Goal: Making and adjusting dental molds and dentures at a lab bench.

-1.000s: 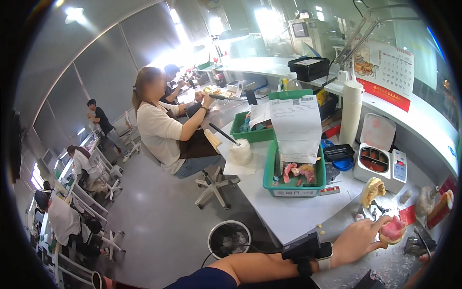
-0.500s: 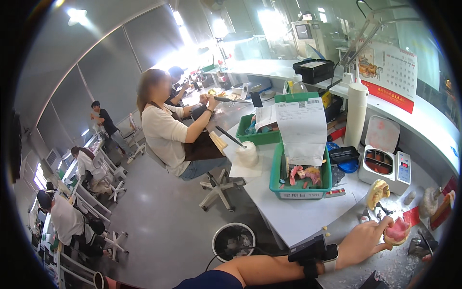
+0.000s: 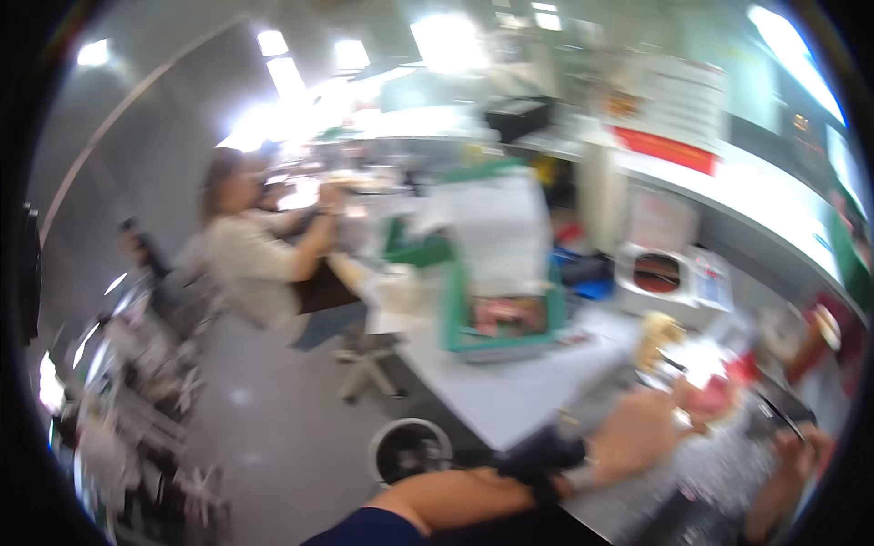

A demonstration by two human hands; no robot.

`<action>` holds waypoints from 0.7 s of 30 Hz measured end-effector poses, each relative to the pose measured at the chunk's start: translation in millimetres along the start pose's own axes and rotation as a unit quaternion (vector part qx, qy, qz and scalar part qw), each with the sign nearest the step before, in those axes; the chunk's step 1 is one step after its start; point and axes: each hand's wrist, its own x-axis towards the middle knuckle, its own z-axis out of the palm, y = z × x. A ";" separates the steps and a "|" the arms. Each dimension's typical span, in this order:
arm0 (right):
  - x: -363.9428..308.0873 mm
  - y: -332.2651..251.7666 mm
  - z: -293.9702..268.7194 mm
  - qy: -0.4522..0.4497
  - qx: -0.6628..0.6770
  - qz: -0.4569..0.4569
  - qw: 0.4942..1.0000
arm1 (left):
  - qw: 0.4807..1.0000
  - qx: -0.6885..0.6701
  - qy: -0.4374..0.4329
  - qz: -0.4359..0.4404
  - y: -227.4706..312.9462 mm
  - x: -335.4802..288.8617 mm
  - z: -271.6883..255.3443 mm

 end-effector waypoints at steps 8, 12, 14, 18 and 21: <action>-17.3 -16.6 78.3 -0.196 0.101 0.054 0.974 | 0.997 0.017 -0.012 -0.071 -5.2 8.7 -36.8; -18.6 -20.2 55.6 -0.199 0.109 0.045 0.973 | 0.998 0.004 -0.015 -0.056 6.0 9.9 -28.2; -20.1 -16.7 55.7 -0.201 0.110 0.052 0.972 | 0.997 -0.001 -0.028 -0.075 7.5 10.3 -29.9; -21.6 -10.7 62.0 -0.202 0.095 0.064 0.973 | 0.997 0.008 -0.020 -0.068 -0.6 6.6 -31.3; -21.2 -7.0 60.5 -0.217 0.110 0.060 0.968 | 0.998 0.009 -0.016 -0.063 -1.9 6.6 -32.2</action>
